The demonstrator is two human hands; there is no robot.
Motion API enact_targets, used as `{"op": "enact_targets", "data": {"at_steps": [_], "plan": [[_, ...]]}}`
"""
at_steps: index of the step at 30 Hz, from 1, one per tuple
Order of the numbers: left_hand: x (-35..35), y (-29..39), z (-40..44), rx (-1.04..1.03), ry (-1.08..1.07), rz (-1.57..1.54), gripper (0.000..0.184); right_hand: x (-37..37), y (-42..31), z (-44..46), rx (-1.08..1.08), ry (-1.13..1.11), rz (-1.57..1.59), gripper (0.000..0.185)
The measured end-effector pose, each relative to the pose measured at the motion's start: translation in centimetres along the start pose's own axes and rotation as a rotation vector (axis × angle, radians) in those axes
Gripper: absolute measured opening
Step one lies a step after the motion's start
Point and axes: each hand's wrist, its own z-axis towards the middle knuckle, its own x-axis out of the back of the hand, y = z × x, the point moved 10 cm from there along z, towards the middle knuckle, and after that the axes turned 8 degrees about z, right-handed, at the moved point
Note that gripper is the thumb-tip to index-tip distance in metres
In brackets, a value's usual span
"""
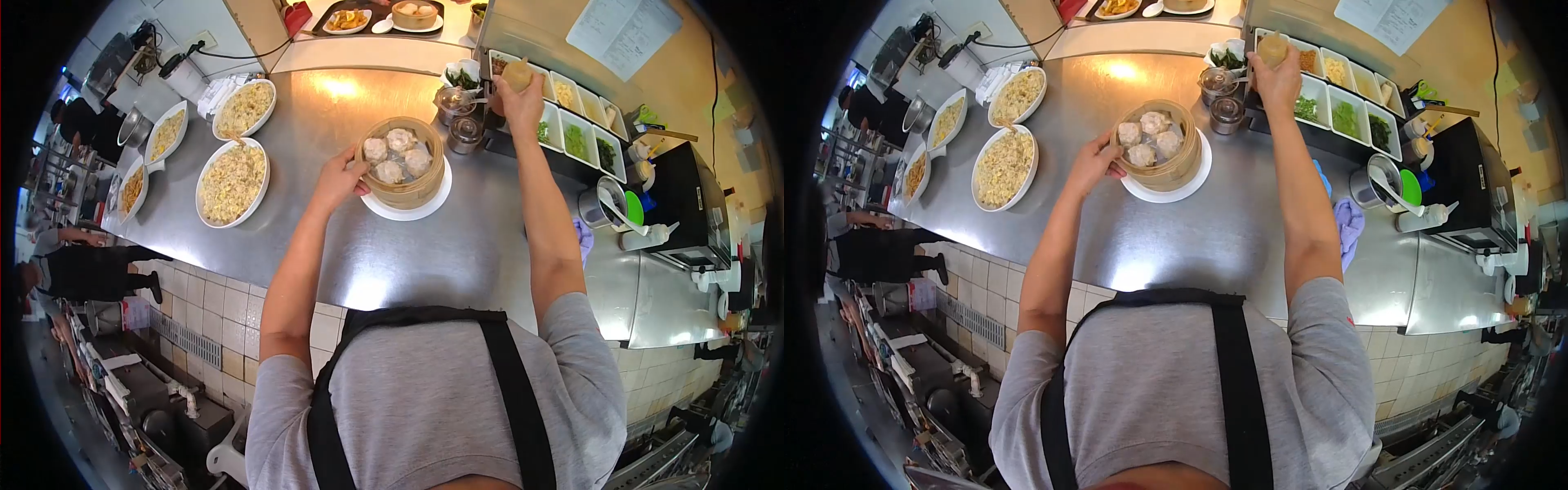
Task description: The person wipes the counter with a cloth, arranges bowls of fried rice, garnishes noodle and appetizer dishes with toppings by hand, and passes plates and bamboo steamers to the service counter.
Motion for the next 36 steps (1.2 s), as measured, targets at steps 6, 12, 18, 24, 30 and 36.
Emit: {"op": "enact_targets", "data": {"at_steps": [6,12,18,24,30,36], "plan": [[-0.2,1.2,0.2,-0.005,0.029,0.086,0.043,-0.7,3.1,-0.7,-0.088,-0.073,-0.187,0.065],[0.0,2.0,0.4,-0.022,0.081,0.182,0.038,-1.9,6.2,-2.8,-0.167,-0.261,-0.213,0.070],[-0.5,2.5,1.9,0.000,0.083,0.324,0.037,3.0,-0.8,-5.0,0.408,0.054,-0.157,0.055],[-0.2,1.3,1.7,0.013,0.081,0.266,0.040,-0.3,4.1,-15.8,-0.309,-0.571,0.265,0.030],[6.8,1.8,-3.9,-0.188,0.280,0.214,0.039,-6.7,6.5,-26.7,-1.048,-0.779,0.618,0.028],[29.2,-4.9,-8.4,-0.242,0.742,-0.322,0.026,-10.7,6.7,-25.9,-1.033,-0.759,0.526,0.025]]}}
